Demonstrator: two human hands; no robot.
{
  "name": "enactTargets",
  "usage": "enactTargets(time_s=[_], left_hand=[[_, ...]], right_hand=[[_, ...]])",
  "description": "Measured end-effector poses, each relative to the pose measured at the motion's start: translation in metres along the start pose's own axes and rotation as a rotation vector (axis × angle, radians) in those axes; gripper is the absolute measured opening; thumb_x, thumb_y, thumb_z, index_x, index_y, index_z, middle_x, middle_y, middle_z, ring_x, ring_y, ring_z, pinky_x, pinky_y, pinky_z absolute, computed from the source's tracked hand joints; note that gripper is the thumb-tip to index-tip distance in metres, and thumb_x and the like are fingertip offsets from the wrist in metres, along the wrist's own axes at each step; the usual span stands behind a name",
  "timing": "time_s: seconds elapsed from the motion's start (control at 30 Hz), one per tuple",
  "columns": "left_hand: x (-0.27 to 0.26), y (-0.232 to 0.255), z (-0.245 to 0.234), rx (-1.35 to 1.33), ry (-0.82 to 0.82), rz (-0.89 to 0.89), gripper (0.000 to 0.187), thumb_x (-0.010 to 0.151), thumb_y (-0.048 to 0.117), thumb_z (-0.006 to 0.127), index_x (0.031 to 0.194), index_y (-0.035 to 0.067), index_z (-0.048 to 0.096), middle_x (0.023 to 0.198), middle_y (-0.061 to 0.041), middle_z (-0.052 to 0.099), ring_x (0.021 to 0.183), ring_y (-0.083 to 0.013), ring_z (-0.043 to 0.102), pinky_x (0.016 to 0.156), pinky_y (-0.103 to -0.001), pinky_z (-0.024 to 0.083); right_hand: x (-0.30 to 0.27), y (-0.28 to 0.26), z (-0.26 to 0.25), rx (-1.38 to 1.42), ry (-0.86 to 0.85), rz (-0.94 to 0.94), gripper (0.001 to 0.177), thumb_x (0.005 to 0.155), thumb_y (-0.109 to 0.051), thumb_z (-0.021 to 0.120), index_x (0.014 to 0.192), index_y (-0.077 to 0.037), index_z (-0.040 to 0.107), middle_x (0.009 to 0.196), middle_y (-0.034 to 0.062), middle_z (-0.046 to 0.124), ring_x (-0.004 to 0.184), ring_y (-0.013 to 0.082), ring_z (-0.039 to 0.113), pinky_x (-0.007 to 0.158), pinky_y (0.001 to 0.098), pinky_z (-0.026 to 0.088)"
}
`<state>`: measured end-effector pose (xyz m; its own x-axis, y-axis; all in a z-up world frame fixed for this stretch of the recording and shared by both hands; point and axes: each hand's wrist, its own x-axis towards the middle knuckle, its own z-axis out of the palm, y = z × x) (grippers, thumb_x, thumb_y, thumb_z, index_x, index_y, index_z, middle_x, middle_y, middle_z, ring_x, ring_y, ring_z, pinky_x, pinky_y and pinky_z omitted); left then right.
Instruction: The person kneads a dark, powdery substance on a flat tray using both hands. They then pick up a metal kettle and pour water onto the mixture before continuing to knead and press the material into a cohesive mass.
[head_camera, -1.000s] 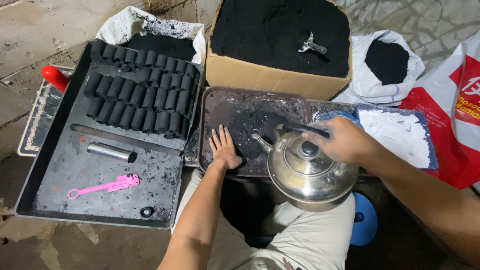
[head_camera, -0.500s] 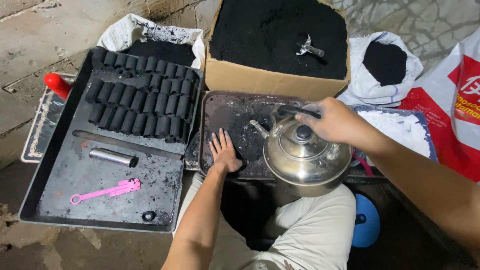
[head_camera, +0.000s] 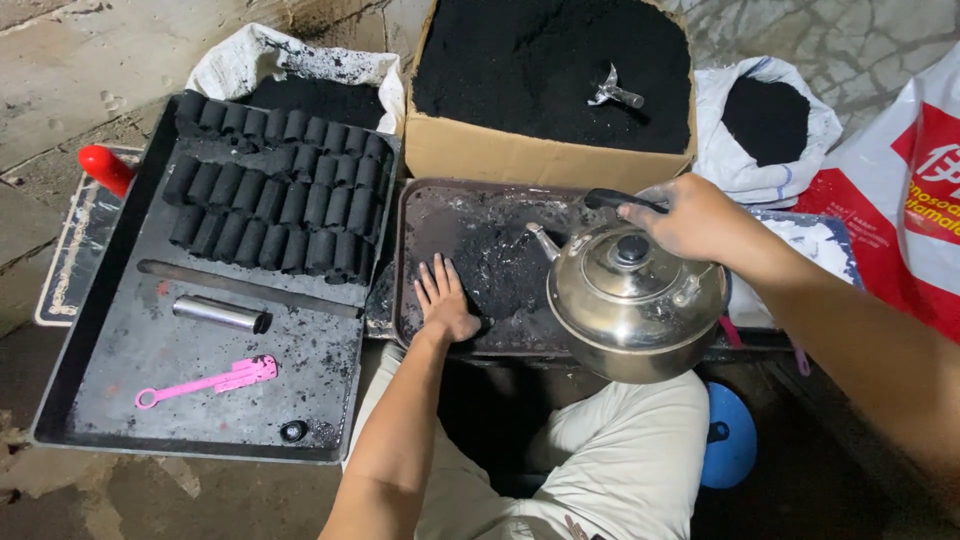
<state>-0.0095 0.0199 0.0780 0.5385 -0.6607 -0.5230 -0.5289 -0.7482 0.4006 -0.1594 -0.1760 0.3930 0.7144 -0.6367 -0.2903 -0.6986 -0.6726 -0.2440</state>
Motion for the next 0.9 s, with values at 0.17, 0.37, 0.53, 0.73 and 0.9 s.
enactTargets(time_s=[0.17,0.37,0.53,0.73,0.9], left_hand=[[-0.007,0.005,-0.008,-0.011,0.001,-0.003,0.120,0.077,0.027,0.070,0.163,0.001,-0.009,0.168,-0.019,-0.024,0.151,-0.0457,-0.027,0.124,-0.058,-0.015],[0.002,0.001,0.001,0.007,0.006,-0.008,0.119,0.076,0.027,0.069,0.162,0.002,-0.009,0.168,-0.019,-0.024,0.151,-0.0454,-0.027,0.124,-0.058,-0.015],[0.002,0.000,0.002,0.002,0.012,-0.010,0.120,0.075,0.028,0.069,0.162,0.002,-0.009,0.168,-0.018,-0.024,0.151,-0.0456,-0.026,0.124,-0.057,-0.014],[0.010,-0.003,0.009,0.016,0.020,-0.013,0.121,0.074,0.027,0.069,0.162,0.002,-0.009,0.169,-0.018,-0.023,0.152,-0.0455,-0.025,0.125,-0.057,-0.013],[-0.009,0.009,-0.015,0.063,-0.070,-0.036,0.116,0.083,0.020,0.064,0.159,0.000,-0.021,0.166,-0.016,-0.036,0.150,-0.0440,-0.032,0.123,-0.055,-0.015]], right_hand=[[0.003,0.020,-0.005,-0.006,0.015,0.051,0.045,0.098,-0.036,0.062,0.125,-0.003,0.074,0.124,0.0231,0.073,0.124,0.0374,0.064,0.102,0.0484,0.050],[0.010,0.055,-0.006,-0.029,0.057,0.060,0.045,0.099,-0.038,0.063,0.124,-0.003,0.076,0.122,0.0234,0.073,0.123,0.0384,0.065,0.100,0.0492,0.051],[0.007,0.056,-0.010,-0.013,0.055,0.083,0.047,0.099,-0.039,0.063,0.124,0.000,0.075,0.118,0.0258,0.074,0.121,0.0406,0.066,0.097,0.0486,0.052],[-0.004,0.048,-0.023,-0.016,0.060,0.087,0.047,0.100,-0.038,0.063,0.124,0.001,0.075,0.118,0.0282,0.074,0.121,0.0425,0.065,0.098,0.0498,0.052],[-0.007,0.043,-0.033,0.018,-0.017,0.265,0.057,0.096,-0.047,0.062,0.135,-0.006,0.067,0.141,0.0138,0.064,0.131,0.0341,0.059,0.108,0.0401,0.044]])
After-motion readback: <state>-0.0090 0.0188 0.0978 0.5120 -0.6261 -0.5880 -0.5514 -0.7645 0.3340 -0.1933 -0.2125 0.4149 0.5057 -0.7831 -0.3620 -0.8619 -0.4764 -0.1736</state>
